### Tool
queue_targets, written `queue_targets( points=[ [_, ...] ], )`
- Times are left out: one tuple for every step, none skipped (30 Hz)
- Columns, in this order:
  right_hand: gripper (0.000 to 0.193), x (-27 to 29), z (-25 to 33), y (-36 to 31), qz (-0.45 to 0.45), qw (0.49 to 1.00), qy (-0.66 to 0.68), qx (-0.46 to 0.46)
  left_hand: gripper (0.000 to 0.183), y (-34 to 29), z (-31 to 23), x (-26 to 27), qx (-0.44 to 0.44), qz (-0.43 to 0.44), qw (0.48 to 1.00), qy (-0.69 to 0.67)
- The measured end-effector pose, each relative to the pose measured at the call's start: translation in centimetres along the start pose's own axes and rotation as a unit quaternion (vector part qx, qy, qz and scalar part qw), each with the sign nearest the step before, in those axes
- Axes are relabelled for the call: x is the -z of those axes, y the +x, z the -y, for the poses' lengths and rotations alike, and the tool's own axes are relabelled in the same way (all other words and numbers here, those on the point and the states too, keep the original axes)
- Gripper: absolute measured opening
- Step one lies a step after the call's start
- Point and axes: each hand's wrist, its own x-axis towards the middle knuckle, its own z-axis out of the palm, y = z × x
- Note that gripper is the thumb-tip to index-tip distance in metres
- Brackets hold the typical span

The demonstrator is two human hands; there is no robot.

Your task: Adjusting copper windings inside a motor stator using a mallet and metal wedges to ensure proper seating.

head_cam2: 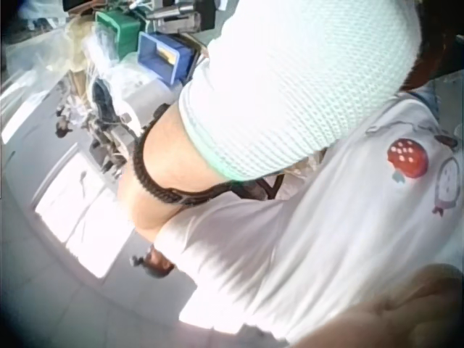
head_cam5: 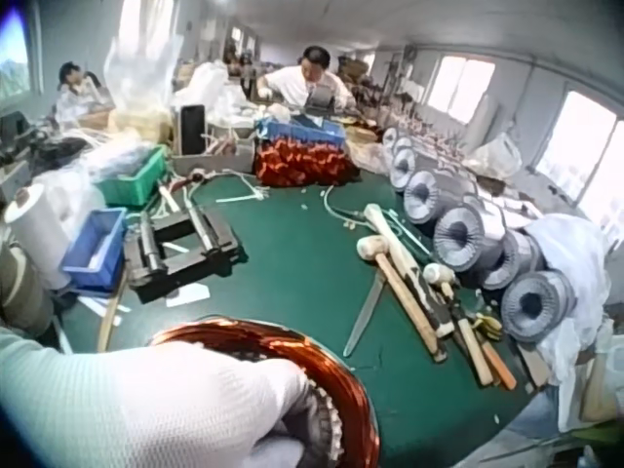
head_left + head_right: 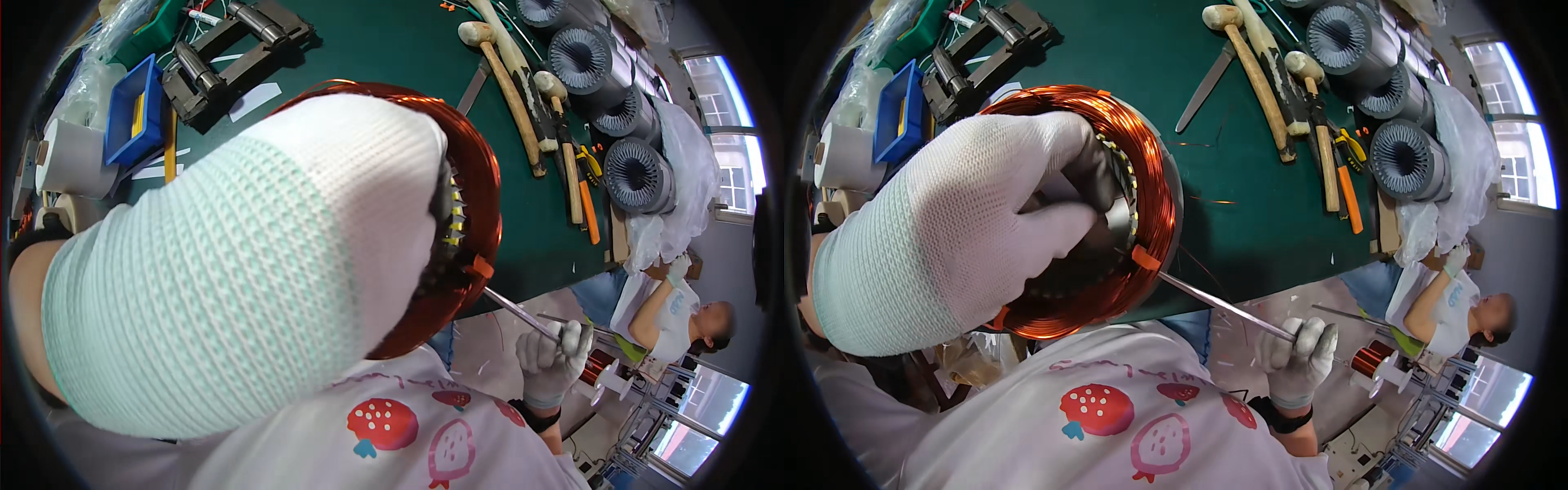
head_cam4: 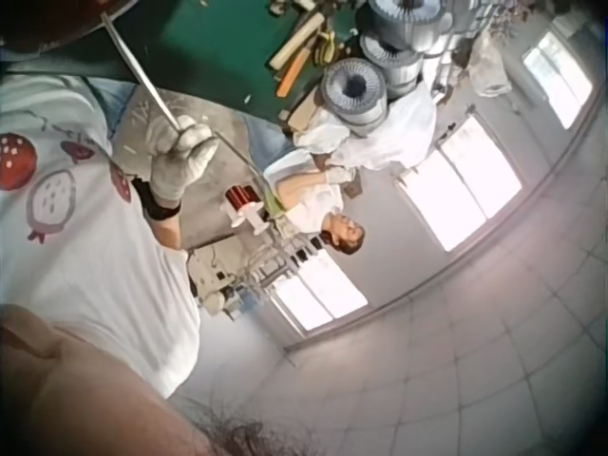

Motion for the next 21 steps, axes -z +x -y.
queue_targets(
  points=[
    [0.053,0.1,0.0,0.1,-0.004,1.0,0.01,-0.005,0.017,0.1,-0.6,0.3,0.024,0.011,1.0,-0.013],
    [0.053,0.1,0.0,0.1,-0.007,1.0,0.02,-0.01,0.017,0.3,-1.1,0.6,0.05,0.02,0.998,-0.026],
    [0.053,0.2,0.0,0.2,-0.009,1.0,0.02,-0.011,0.016,0.4,-1.7,1.0,0.078,0.028,0.996,-0.04],
    [0.053,0.2,-0.1,0.3,-0.001,1.0,0.019,-0.013,0.016,0.4,-1.9,1.2,0.101,0.034,0.993,-0.053],
    [0.052,0.3,-0.1,0.4,0.006,1.0,0.02,-0.016,0.016,0.4,-1.8,1.3,0.102,0.034,0.993,-0.055],
    [0.052,0.2,-0.3,0.5,0.006,1.0,0.019,-0.017,0.017,0.4,-1.5,1.4,0.097,0.037,0.993,-0.05],
    [0.052,0.2,-0.4,0.6,-0.005,1.0,0.021,-0.017,0.017,0.4,-1.3,1.4,0.091,0.039,0.994,-0.046],
    [0.052,0.1,-0.5,0.6,-0.016,0.999,0.024,-0.017,0.018,0.4,-1.1,1.4,0.085,0.042,0.995,-0.041],
    [0.052,0.1,-0.5,0.6,-0.017,0.999,0.024,-0.018,0.018,0.4,-0.7,1.2,0.068,0.046,0.996,-0.027],
    [0.052,0.0,-0.5,0.7,-0.021,0.999,0.019,-0.018,0.019,0.5,-0.2,1.0,0.052,0.049,0.997,-0.016],
    [0.052,0.0,-0.6,0.8,-0.026,0.999,0.014,-0.018,0.02,0.6,0.2,0.7,0.041,0.054,0.998,-0.004],
    [0.052,0.0,-0.7,0.7,-0.026,0.999,0.015,-0.018,0.021,0.6,0.5,0.5,0.035,0.06,0.998,0.007],
    [0.051,0.0,-0.7,0.7,-0.033,0.999,0.014,-0.017,0.021,0.7,0.6,0.3,0.028,0.067,0.997,0.015],
    [0.051,0.0,-0.7,0.6,-0.04,0.999,0.014,-0.016,0.022,0.8,0.8,0.3,0.027,0.072,0.997,0.024],
    [0.051,0.1,-0.8,0.5,-0.04,0.999,0.014,-0.016,0.023,0.8,0.9,0.1,0.027,0.08,0.996,0.032],
    [0.051,0.0,-0.7,0.3,-0.059,0.998,-0.001,-0.016,0.024,0.9,1.0,0.3,0.025,0.089,0.995,0.038],
    [0.051,-0.1,-0.6,0.1,-0.078,0.997,-0.016,-0.015,0.024,1.0,1.2,0.4,0.025,0.099,0.994,0.043],
    [0.051,-0.3,-0.5,0.1,-0.08,0.997,-0.019,-0.015,0.025,1.1,1.4,0.6,0.023,0.106,0.993,0.047],
    [0.051,-0.1,-0.6,0.0,-0.069,0.997,-0.007,-0.016,0.026,1.1,1.3,0.3,0.027,0.111,0.992,0.055],
    [0.051,0.1,-0.8,-0.1,-0.059,0.998,0.005,-0.017,0.026,1.2,1.3,0.0,0.031,0.117,0.991,0.061],
    [0.051,0.3,-0.9,-0.1,-0.057,0.998,0.008,-0.017,0.027,1.4,1.3,-0.3,0.036,0.122,0.99,0.067]
  ],
)
